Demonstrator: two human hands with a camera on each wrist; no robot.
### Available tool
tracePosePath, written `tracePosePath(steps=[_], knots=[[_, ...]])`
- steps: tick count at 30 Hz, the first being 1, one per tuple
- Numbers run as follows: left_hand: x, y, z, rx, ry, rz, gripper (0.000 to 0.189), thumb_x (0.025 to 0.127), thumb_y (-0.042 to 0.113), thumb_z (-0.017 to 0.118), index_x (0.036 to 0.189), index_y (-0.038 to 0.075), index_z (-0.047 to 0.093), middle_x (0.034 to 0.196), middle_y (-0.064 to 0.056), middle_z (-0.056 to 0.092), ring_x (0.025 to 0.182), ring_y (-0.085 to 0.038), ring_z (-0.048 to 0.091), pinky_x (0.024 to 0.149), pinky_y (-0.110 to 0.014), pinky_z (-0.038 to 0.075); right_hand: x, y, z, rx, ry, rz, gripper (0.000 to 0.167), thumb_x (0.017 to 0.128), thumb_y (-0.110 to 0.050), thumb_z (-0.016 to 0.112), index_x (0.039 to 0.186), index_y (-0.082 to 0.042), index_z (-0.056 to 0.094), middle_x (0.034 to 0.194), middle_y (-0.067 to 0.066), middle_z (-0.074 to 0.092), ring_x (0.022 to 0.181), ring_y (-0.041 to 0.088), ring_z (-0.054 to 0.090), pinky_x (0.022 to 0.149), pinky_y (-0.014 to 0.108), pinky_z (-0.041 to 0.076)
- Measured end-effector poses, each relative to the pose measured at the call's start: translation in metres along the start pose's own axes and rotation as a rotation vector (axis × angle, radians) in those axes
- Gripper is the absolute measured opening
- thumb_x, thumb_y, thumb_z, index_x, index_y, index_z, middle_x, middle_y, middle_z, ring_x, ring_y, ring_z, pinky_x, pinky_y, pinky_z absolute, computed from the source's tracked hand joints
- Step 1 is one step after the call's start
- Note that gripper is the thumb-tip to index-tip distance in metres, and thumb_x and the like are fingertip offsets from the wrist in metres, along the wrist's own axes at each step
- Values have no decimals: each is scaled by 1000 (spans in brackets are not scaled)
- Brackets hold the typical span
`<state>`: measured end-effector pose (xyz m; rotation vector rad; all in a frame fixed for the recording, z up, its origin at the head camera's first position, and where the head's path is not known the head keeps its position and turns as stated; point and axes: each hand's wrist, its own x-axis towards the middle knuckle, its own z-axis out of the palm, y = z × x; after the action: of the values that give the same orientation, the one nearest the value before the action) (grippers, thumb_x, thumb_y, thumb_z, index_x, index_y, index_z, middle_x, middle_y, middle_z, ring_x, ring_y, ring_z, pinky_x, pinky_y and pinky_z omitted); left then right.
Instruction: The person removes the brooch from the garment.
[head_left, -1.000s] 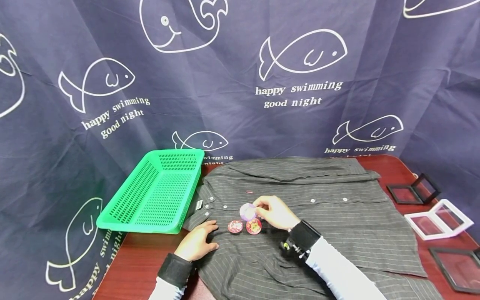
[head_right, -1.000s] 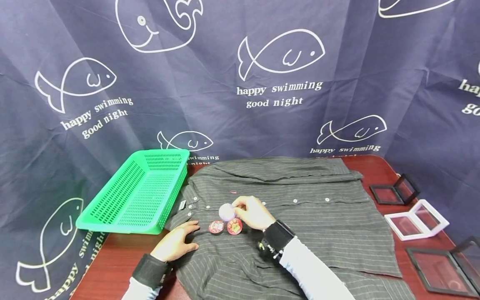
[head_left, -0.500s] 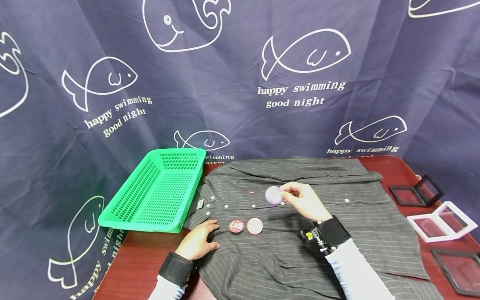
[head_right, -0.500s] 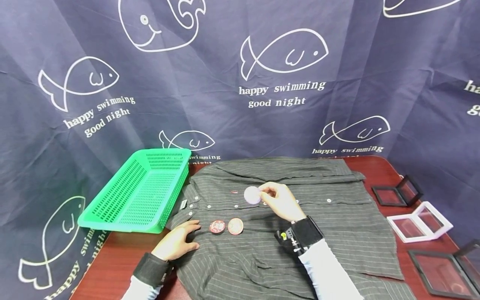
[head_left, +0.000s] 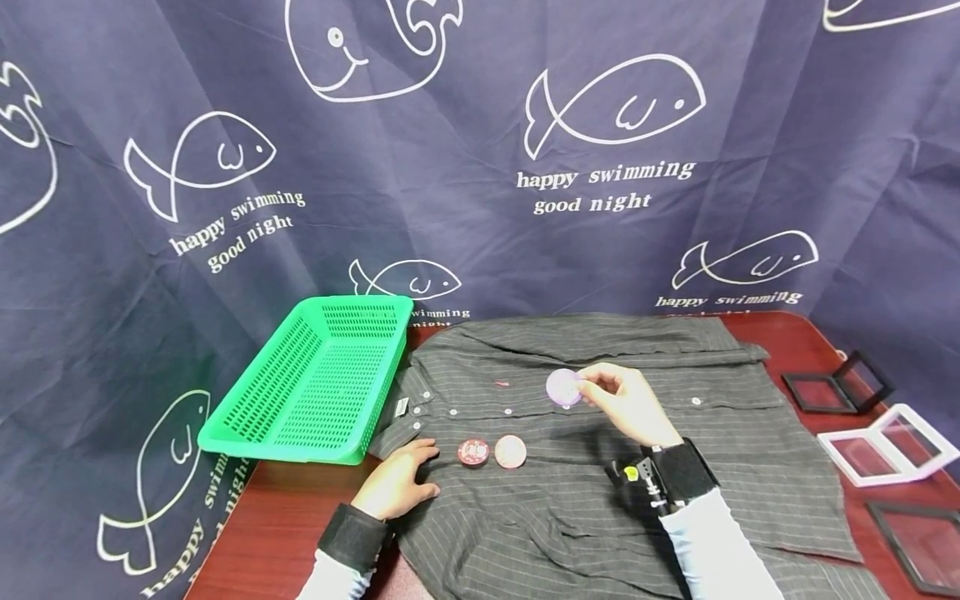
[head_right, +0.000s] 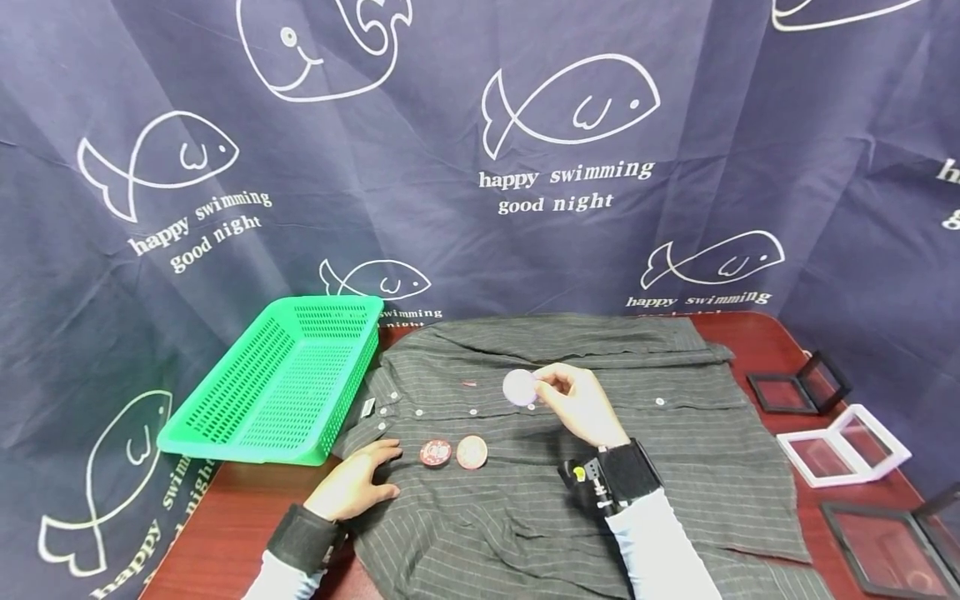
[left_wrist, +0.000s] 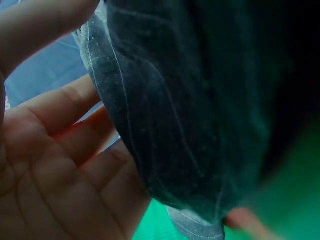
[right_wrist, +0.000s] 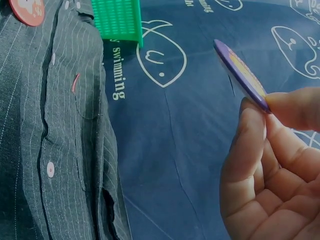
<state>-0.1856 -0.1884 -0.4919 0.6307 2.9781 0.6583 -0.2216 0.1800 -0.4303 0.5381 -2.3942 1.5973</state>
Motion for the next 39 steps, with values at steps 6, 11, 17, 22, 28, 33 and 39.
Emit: tracePosePath(steps=[6,11,17,22,28,33,39], knots=[[2,6,-1,-9,24,22,53,78,14,77,126,-1,61,132,-17,59,125,-34,56,103,-47,45,0,1,-3,-22,10,18,12,91,-5,65,99,3,69,81,16,70,65,8,62,61,18,51],[7,18,-1,-49,129,23,44,83,14,72,124,1,63,124,-13,65,118,-28,61,101,-43,47,-2,-7,-4,-43,33,27,12,91,-5,66,100,3,70,81,18,70,63,-3,57,60,18,50],[17,40,-5,-252,221,20,38,87,17,72,120,2,65,117,-12,68,109,-27,65,90,-41,54,-5,-6,-7,-63,78,34,13,90,-12,70,98,-2,73,82,13,73,65,1,60,60,17,49],[28,55,-8,-403,211,16,37,90,21,69,120,1,65,117,-14,68,106,-29,68,85,-35,57,-7,-10,-10,-87,119,20,12,89,-13,71,95,-3,74,84,14,73,66,-2,60,61,17,48],[40,69,-7,-531,184,14,37,94,27,65,122,3,64,119,-15,68,105,-27,69,86,-31,57,-9,-17,-9,-102,152,0,10,88,-11,72,96,-5,74,91,11,73,70,-3,60,63,16,48],[50,80,-6,-632,156,38,36,95,28,64,121,4,65,115,-14,70,101,-24,70,84,-25,56,-10,-24,-8,-96,172,-53,8,87,-8,73,95,-8,74,91,10,72,75,-3,60,66,13,48],[61,96,-7,-680,168,73,29,94,27,65,117,9,68,108,-10,72,95,-21,71,81,-23,55,-10,-28,-4,-100,197,-148,11,84,-1,74,92,-8,74,87,6,70,76,-4,59,69,11,49]])
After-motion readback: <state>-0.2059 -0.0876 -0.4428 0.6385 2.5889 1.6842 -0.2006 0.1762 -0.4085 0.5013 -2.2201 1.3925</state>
